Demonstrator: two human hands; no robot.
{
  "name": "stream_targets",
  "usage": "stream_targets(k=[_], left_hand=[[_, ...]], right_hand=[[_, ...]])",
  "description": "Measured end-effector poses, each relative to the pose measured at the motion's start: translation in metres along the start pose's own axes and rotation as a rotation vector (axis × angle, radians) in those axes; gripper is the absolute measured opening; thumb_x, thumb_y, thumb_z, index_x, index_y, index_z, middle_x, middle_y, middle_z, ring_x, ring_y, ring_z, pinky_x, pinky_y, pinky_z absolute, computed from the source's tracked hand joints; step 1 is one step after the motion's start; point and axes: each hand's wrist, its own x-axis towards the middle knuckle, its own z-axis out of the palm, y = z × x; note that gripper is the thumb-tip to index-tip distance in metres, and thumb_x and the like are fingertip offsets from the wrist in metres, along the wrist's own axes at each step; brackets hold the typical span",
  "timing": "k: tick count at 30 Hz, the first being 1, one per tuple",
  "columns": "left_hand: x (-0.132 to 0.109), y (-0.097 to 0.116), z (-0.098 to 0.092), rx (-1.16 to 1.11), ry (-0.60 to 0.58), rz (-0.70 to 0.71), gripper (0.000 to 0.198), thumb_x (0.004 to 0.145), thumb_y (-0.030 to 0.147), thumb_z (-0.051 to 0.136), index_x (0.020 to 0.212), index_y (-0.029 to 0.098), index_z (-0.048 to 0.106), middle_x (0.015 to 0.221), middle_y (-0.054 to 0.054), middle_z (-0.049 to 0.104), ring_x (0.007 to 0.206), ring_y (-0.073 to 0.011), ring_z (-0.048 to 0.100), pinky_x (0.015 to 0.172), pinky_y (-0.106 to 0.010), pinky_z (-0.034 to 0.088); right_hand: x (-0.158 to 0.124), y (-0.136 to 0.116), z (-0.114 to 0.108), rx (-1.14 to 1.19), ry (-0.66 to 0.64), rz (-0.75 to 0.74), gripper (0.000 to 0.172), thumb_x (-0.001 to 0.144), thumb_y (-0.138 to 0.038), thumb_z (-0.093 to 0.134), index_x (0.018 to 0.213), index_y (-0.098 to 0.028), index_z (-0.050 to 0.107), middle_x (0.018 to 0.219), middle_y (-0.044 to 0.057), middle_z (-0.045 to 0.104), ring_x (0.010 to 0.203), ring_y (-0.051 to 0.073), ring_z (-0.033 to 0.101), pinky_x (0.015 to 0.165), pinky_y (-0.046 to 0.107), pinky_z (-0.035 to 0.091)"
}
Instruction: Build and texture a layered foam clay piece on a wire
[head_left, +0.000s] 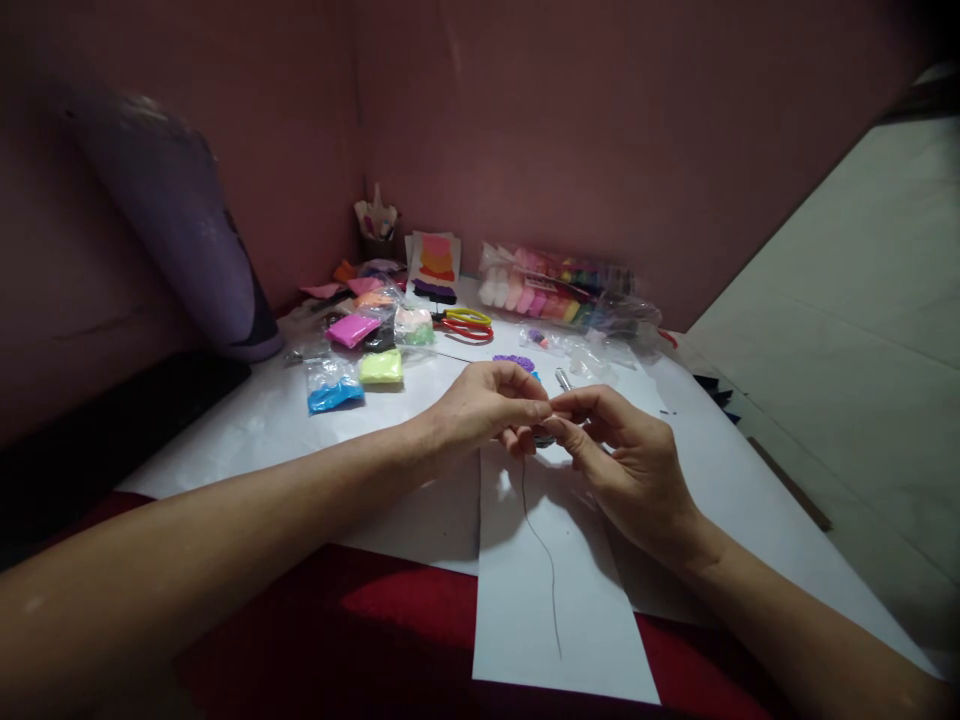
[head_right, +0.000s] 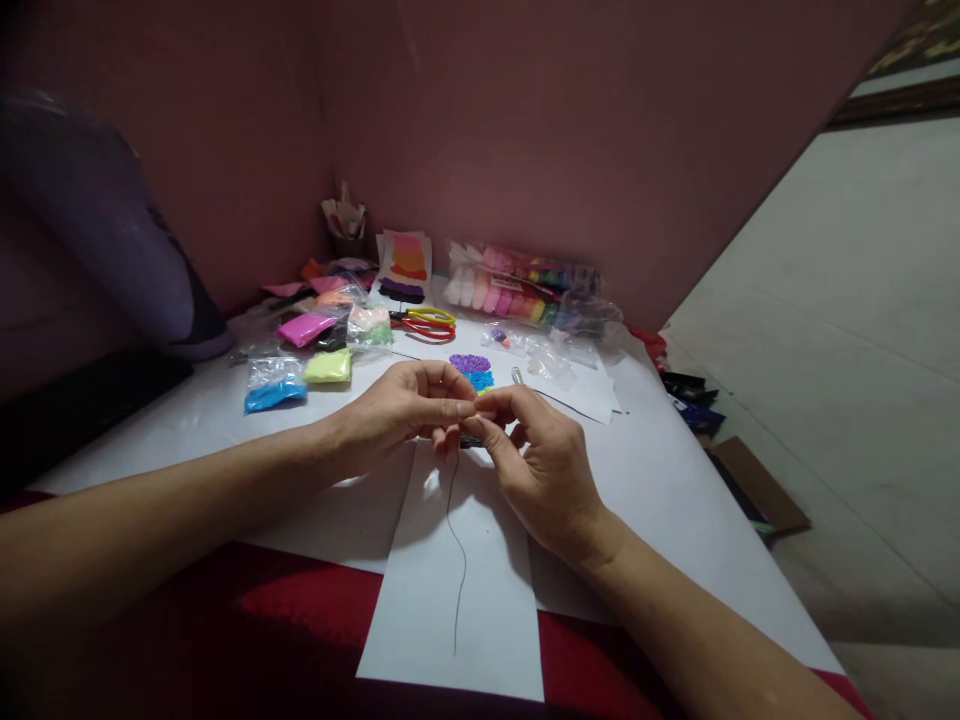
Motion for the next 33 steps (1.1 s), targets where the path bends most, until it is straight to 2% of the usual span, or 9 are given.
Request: stream_targets(k=[10,21,33], left_hand=[[0.0005,-0.0006,0.0,0.019,-0.014,-0.002,0.007,0.079,0.012,0.063,0.079,0.01,0.056,0.06,0.0,0.061,0.044,-0.0069,0.055,0.047,-0.019,0.042],[0.0013,-0.0047,-0.0014,-0.009,-0.038,0.039,0.021,0.072,0.024,0.073,0.078,0.011,0.057,0.058,-0.001,0.061,0.045,-0.0083,0.056,0.047,-0.02,0.041],[0.0002,-0.0021,0.0002,-0.066,-0.029,0.034,0.035,0.07,0.038,0.078,0.077,0.011,0.056,0.057,0.0,0.062,0.042,-0.0074,0.055,0.045,-0.019,0.042]], right_hand=[[0.0,-0.0025,-0.0006,-0.009,-0.01,-0.018,0.002,0.087,-0.02,0.063,0.088,-0.021,0.063,0.079,-0.001,0.068,0.06,0.011,0.06,0.057,0.027,0.047],[-0.0013,-0.0033,-0.0002,0.028,-0.008,-0.004,0.003,0.088,-0.021,0.063,0.09,-0.02,0.063,0.077,0.0,0.069,0.064,0.013,0.064,0.064,0.029,0.051],[-0.001,-0.0018,0.0005,0.005,0.053,0.001,0.002,0.087,-0.024,0.065,0.087,-0.022,0.065,0.075,-0.001,0.067,0.062,0.012,0.062,0.055,0.026,0.049]])
